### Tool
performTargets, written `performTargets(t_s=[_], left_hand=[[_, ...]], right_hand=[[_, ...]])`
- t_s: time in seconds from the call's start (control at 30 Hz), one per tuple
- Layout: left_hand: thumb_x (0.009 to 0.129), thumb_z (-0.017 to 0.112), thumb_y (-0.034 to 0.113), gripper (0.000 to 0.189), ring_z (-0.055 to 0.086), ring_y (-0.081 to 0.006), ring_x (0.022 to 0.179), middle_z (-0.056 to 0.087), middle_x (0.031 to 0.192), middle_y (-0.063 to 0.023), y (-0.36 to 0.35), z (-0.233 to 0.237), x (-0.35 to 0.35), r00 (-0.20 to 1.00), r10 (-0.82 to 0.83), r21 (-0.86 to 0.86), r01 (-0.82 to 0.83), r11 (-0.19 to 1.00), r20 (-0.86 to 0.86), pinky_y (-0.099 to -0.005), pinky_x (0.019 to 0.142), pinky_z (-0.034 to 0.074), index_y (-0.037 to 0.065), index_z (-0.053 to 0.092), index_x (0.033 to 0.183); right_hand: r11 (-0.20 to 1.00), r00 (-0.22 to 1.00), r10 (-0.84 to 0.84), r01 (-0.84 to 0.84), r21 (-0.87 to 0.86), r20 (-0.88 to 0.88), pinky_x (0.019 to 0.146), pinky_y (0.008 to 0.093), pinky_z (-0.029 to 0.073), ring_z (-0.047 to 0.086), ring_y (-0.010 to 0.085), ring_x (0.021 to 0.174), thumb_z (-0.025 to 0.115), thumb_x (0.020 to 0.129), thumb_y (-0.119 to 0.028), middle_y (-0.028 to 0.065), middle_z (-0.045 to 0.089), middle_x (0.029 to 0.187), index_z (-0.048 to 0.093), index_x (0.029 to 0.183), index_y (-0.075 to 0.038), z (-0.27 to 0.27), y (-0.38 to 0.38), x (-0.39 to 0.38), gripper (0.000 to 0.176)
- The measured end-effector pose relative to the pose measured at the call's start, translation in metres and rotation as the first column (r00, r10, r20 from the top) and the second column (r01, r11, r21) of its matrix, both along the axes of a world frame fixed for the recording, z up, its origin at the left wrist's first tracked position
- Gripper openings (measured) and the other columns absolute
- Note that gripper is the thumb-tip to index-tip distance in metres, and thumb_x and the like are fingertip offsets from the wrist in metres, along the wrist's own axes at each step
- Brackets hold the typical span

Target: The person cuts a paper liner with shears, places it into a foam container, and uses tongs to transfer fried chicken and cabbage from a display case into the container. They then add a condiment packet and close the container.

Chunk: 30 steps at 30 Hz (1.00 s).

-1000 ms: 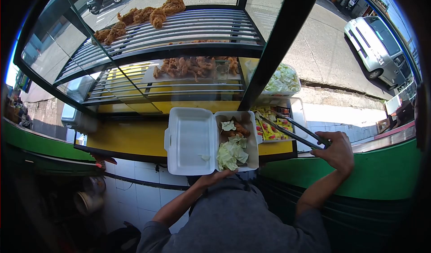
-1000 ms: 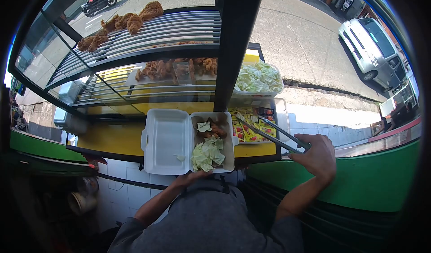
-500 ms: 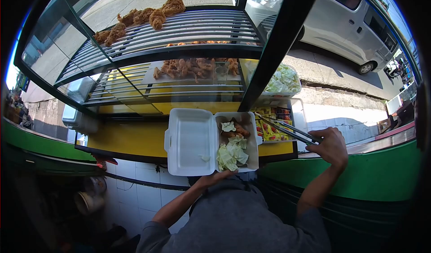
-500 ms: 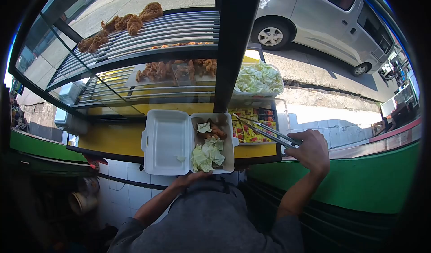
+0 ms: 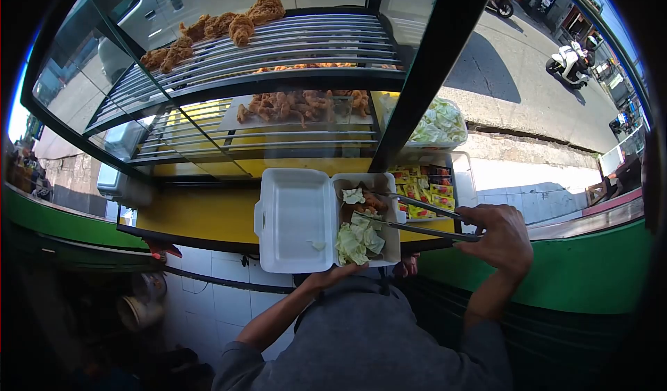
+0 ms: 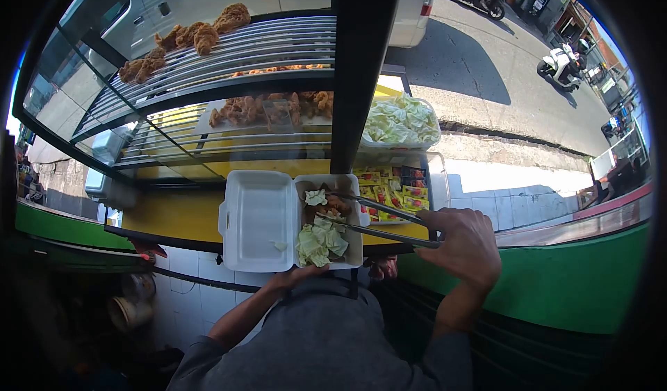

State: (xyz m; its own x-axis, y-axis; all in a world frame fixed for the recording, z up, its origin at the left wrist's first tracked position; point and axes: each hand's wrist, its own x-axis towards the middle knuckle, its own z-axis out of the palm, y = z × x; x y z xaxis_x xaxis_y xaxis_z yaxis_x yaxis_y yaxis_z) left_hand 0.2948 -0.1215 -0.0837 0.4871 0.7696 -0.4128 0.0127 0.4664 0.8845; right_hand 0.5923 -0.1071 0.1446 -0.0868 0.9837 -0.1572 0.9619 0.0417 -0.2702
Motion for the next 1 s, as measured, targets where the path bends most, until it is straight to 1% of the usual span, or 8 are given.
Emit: performTargets(t_s=[0.23,0.33,0.43,0.57,0.67,0.7,0.8,1.0], left_hand=[[0.083,0.078,0.034,0.045,0.061,-0.0123,0.088,0.066,0.099,-0.0032,0.003,0.016,0.002,1.000,0.007,0.027,-0.007,1.000,0.007,-0.0265,0.080,0.050,0.003,0.064,0.111],[0.085,0.075,0.033,0.041,0.061,-0.0120,0.088,0.066,0.099,-0.0033,0.006,0.015,-0.001,0.994,-0.093,-0.034,0.091,0.995,-0.063,-0.0266,0.081,0.050,0.002,0.064,0.110],[0.088,0.073,0.030,0.036,0.060,-0.0119,0.088,0.066,0.098,-0.0032,0.005,0.011,-0.002,0.996,-0.069,-0.005,0.069,0.998,0.053,-0.0270,0.081,0.050,0.002,0.064,0.109],[0.088,0.072,0.028,0.033,0.060,-0.0116,0.087,0.066,0.098,-0.0025,0.002,0.006,0.000,0.996,-0.036,0.022,0.034,0.999,0.080,-0.0272,0.080,0.049,0.003,0.065,0.108],[0.086,0.074,0.030,0.035,0.060,-0.0112,0.086,0.066,0.097,-0.0019,0.005,0.006,0.000,0.998,-0.056,0.047,0.055,0.997,0.020,-0.0270,0.079,0.049,0.003,0.065,0.107],[0.085,0.075,0.030,0.035,0.059,-0.0110,0.085,0.065,0.096,-0.0015,0.005,0.005,0.000,0.998,-0.055,0.037,0.054,0.998,0.017,-0.0268,0.078,0.049,0.004,0.065,0.106],[0.083,0.077,0.032,0.036,0.059,-0.0105,0.083,0.065,0.093,-0.0007,0.004,-0.003,0.001,0.999,-0.040,0.025,0.039,0.999,0.033,-0.0266,0.076,0.049,0.004,0.066,0.103],[0.082,0.078,0.033,0.037,0.058,-0.0100,0.081,0.064,0.091,0.0005,0.005,-0.010,0.002,0.999,-0.034,0.037,0.034,0.999,-0.005,-0.0263,0.075,0.048,0.005,0.065,0.102]], right_hand=[[0.996,0.998,0.052,-0.051,0.074,-0.024,0.067,0.0356,0.054,0.069,0.0226,0.065,0.081,0.061,-0.018,0.0103,0.072,0.079,0.075,0.106,-0.011,-0.011,0.015,-0.003,0.046],[0.988,0.995,0.018,-0.032,-0.154,-0.094,0.071,0.0370,0.055,0.070,0.0274,0.073,0.081,0.062,-0.027,0.0112,0.073,0.087,0.073,0.110,-0.014,0.012,0.001,0.011,0.051],[0.983,0.993,0.088,-0.099,-0.157,-0.074,0.071,0.0350,0.055,0.070,0.0255,0.070,0.083,0.060,-0.026,0.0112,0.073,0.087,0.072,0.112,-0.011,0.031,-0.017,0.016,0.055],[0.983,0.968,-0.178,0.184,0.019,-0.178,0.070,0.0351,0.054,0.068,0.0221,0.070,0.084,0.058,-0.026,0.0114,0.073,0.084,0.072,0.110,-0.005,0.023,-0.033,0.037,0.057],[0.908,0.909,-0.416,0.414,-0.066,-0.013,0.071,0.0361,0.054,0.069,0.0221,0.071,0.084,0.059,-0.025,0.0111,0.073,0.083,0.073,0.108,-0.006,0.014,-0.014,0.053,0.054],[0.919,0.917,-0.386,0.392,-0.052,0.099,0.072,0.0361,0.054,0.069,0.0227,0.071,0.084,0.060,-0.025,0.0101,0.073,0.082,0.074,0.106,-0.008,0.000,-0.007,0.064,0.050],[0.833,0.857,-0.483,0.513,-0.209,0.180,0.075,0.0364,0.055,0.070,0.0238,0.074,0.084,0.061,-0.027,0.0097,0.074,0.082,0.075,0.105,-0.010,-0.017,0.016,0.060,0.048],[0.847,0.867,-0.453,0.491,-0.204,0.207,0.079,0.0365,0.056,0.072,0.0244,0.079,0.085,0.062,-0.025,0.0098,0.074,0.086,0.076,0.104,-0.014,-0.045,0.024,0.063,0.044]])
